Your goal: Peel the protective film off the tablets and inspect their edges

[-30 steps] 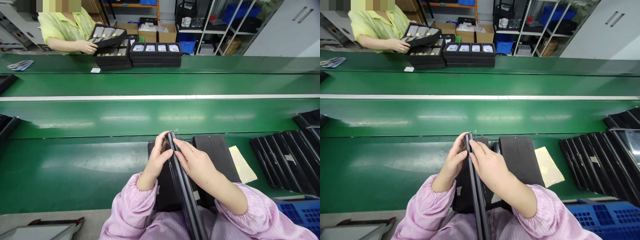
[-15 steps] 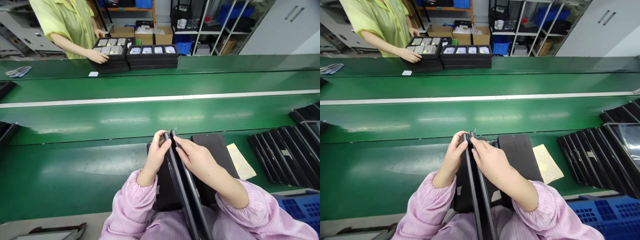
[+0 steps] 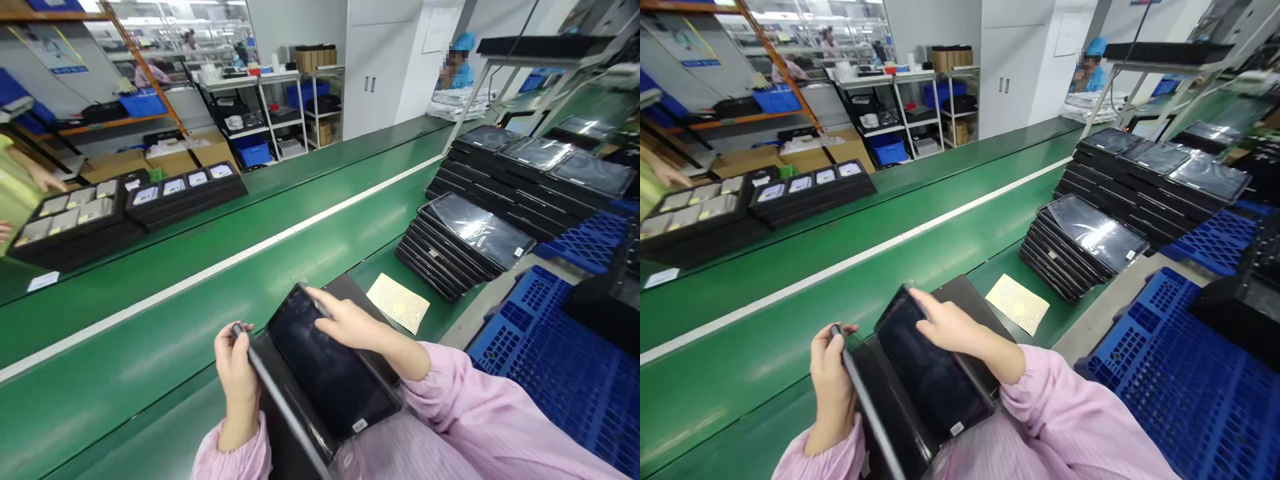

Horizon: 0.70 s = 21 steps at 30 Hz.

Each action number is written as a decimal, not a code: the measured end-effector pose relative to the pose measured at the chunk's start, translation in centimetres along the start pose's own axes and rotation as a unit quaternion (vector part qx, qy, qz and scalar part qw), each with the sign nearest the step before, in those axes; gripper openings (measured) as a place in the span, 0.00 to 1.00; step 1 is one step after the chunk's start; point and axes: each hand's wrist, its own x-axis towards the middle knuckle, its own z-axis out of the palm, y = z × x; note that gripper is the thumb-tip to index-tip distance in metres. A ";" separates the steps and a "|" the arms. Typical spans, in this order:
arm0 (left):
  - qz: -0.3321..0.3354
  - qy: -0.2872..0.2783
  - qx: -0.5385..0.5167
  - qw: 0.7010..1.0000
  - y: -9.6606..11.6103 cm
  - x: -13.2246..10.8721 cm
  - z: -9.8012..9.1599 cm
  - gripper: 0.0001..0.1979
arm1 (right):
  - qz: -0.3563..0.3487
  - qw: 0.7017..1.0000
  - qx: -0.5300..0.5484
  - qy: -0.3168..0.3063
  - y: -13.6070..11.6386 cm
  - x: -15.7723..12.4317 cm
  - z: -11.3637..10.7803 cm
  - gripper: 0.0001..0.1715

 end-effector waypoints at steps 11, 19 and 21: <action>-0.008 -0.119 0.361 0.925 -0.4 0.9 8.8 0.13 | 0.045 0.910 0.267 0.316 10.0 -8.5 -6.7 0.34; 0.002 -0.229 0.148 0.962 1.1 -5.2 11.0 0.26 | 0.038 0.878 0.347 0.329 9.8 -9.0 -7.4 0.35; -0.125 -0.225 0.052 0.965 1.8 -7.4 11.0 0.24 | 0.028 0.900 0.305 0.311 8.7 -8.1 -7.3 0.33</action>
